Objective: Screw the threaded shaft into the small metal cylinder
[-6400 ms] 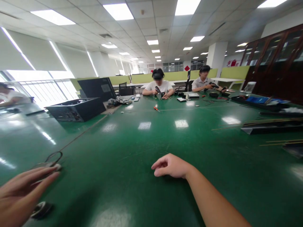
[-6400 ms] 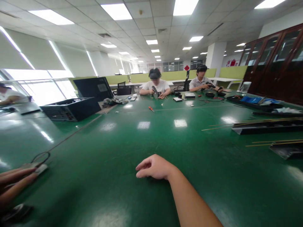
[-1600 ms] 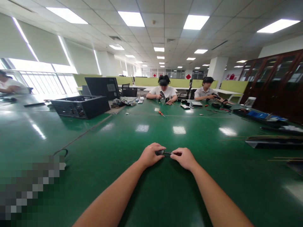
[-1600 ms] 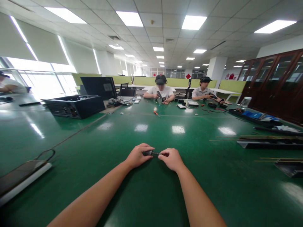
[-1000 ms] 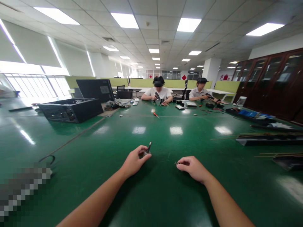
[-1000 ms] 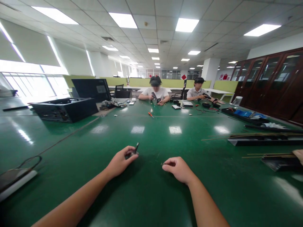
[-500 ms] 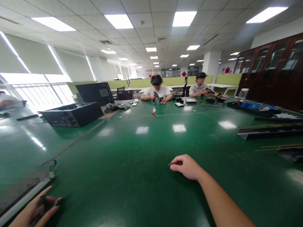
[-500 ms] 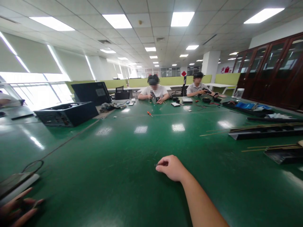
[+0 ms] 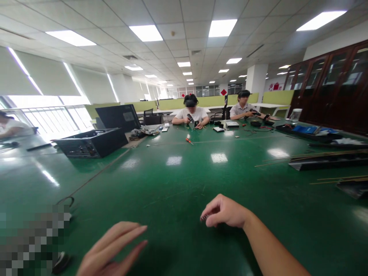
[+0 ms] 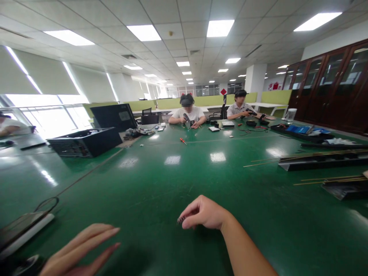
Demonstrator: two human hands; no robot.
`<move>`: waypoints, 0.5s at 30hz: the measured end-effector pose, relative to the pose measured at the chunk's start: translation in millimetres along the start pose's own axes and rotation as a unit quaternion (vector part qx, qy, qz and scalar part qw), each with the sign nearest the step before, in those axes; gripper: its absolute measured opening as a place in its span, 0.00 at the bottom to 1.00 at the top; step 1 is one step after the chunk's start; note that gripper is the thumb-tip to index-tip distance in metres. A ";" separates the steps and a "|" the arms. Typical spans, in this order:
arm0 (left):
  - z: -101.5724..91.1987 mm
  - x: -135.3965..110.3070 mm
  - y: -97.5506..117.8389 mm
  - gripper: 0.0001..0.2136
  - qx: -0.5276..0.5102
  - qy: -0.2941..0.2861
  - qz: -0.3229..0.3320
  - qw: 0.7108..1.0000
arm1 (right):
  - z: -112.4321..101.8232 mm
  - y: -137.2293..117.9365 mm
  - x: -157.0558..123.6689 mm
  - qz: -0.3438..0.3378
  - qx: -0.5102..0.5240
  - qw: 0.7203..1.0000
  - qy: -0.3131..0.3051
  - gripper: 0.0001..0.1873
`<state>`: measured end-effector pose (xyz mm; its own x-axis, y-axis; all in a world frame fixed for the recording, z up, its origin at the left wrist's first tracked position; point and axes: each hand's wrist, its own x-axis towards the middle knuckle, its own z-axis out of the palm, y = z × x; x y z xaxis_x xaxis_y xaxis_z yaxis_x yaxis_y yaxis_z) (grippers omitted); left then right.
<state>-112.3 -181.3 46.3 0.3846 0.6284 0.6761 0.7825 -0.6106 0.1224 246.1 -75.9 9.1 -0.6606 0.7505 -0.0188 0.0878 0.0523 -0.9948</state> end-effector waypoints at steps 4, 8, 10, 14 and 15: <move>61.6 61.8 64.7 0.21 -0.189 -0.125 0.117 0.967 | 0.7 0.6 -1.4 0.010 0.083 0.992 -0.097 0.19; 102.6 97.6 96.7 0.13 -0.333 -0.112 0.130 0.927 | -6.5 3.4 -2.7 0.009 0.094 0.989 -0.115 0.16; 107.7 100.3 96.2 0.11 -0.355 -0.088 0.117 0.923 | -9.5 5.2 -2.7 0.010 0.098 0.990 -0.105 0.18; 73.1 83.0 62.3 0.11 -0.251 -0.065 0.041 0.965 | -10.7 10.4 0.3 0.014 0.108 0.991 -0.076 0.24; 55.7 76.0 49.6 0.11 -0.194 -0.038 0.011 0.980 | -10.3 11.5 1.6 0.017 0.103 0.992 -0.072 0.25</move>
<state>-17.1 -137.0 63.3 0.4467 0.6385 0.6267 0.5336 -0.7524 0.3862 253.8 -67.4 -1.4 -0.7604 0.6473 -0.0518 -0.0335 -0.1187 -0.9924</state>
